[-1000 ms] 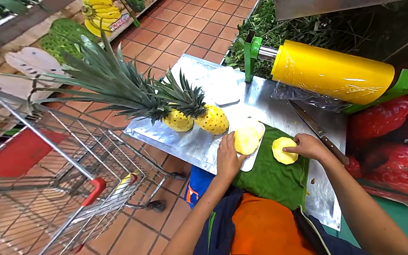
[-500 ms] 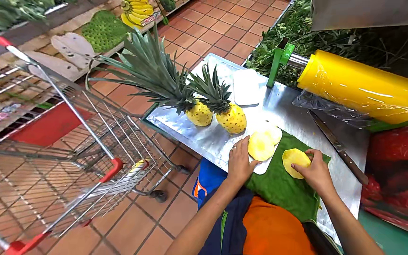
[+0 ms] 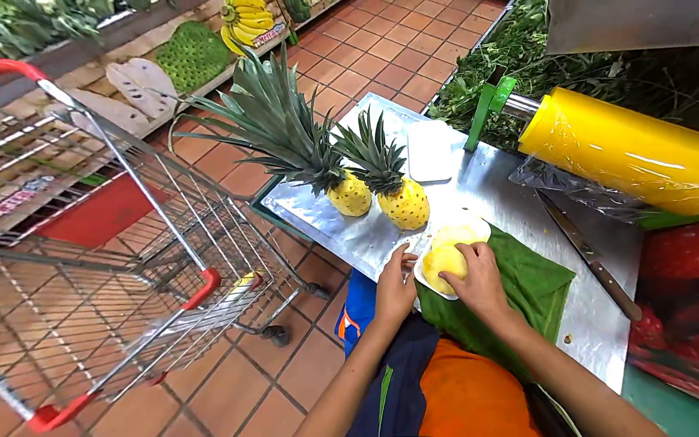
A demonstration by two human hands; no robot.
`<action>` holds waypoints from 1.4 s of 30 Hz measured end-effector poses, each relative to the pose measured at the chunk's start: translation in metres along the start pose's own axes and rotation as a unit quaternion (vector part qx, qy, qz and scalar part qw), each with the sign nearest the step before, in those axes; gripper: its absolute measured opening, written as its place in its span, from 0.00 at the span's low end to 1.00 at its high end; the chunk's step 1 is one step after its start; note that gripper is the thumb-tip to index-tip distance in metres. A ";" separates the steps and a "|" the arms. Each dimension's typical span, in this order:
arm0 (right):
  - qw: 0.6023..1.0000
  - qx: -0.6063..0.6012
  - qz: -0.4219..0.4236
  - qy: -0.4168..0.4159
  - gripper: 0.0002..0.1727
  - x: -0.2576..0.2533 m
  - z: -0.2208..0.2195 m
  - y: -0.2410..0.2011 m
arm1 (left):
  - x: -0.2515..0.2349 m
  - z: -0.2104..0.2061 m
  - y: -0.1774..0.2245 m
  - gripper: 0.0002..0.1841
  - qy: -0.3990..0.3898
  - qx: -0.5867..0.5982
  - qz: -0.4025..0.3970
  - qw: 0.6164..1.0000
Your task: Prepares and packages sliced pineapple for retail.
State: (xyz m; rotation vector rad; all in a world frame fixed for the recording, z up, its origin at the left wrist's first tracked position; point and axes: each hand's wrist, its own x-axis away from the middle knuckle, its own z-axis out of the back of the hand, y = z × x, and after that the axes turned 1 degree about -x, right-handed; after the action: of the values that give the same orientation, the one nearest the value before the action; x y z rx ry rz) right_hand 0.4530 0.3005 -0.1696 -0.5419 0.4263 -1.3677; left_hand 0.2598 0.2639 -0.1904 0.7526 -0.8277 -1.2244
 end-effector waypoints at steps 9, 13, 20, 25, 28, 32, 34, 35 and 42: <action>0.956 -0.218 -0.195 0.029 0.31 0.026 0.017 0.035 | -0.031 0.011 0.021 0.29 -0.195 -0.110 0.112 0.968; 0.858 -0.425 -0.288 0.018 0.24 0.020 0.014 0.041 | -0.044 0.012 0.020 0.35 -0.253 -0.093 0.090 0.959; 0.749 -0.567 -0.334 0.077 0.23 0.009 0.032 0.048 | -0.024 0.002 0.032 0.35 -0.218 0.024 0.096 0.971; 0.640 -0.680 -0.326 0.147 0.24 0.018 0.067 0.056 | -0.001 -0.008 0.091 0.36 -0.241 0.117 0.070 0.961; 0.627 -0.676 -0.330 0.203 0.25 0.036 0.091 0.059 | 0.009 -0.026 0.123 0.35 -0.282 0.117 0.031 0.952; 0.604 -0.705 -0.264 0.262 0.27 0.067 0.113 0.075 | 0.010 -0.057 0.140 0.36 -0.369 0.146 -0.029 0.917; 0.567 -0.739 -0.234 0.278 0.28 0.078 0.118 0.088 | -0.008 -0.072 0.136 0.34 -0.458 0.184 -0.046 0.868; 0.553 -0.747 -0.229 0.288 0.29 0.083 0.120 0.095 | -0.022 -0.082 0.132 0.31 -0.496 0.216 -0.035 0.840; 0.500 -0.746 -0.246 0.366 0.30 0.105 0.118 0.131 | -0.131 -0.210 0.153 0.24 -0.322 0.419 0.103 0.842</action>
State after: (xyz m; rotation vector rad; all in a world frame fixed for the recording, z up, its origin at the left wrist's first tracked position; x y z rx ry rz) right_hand 0.6429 0.2258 -0.1489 -1.5572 2.4635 -1.3990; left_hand 0.4972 0.4313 -0.1834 0.9034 -2.0324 -0.8796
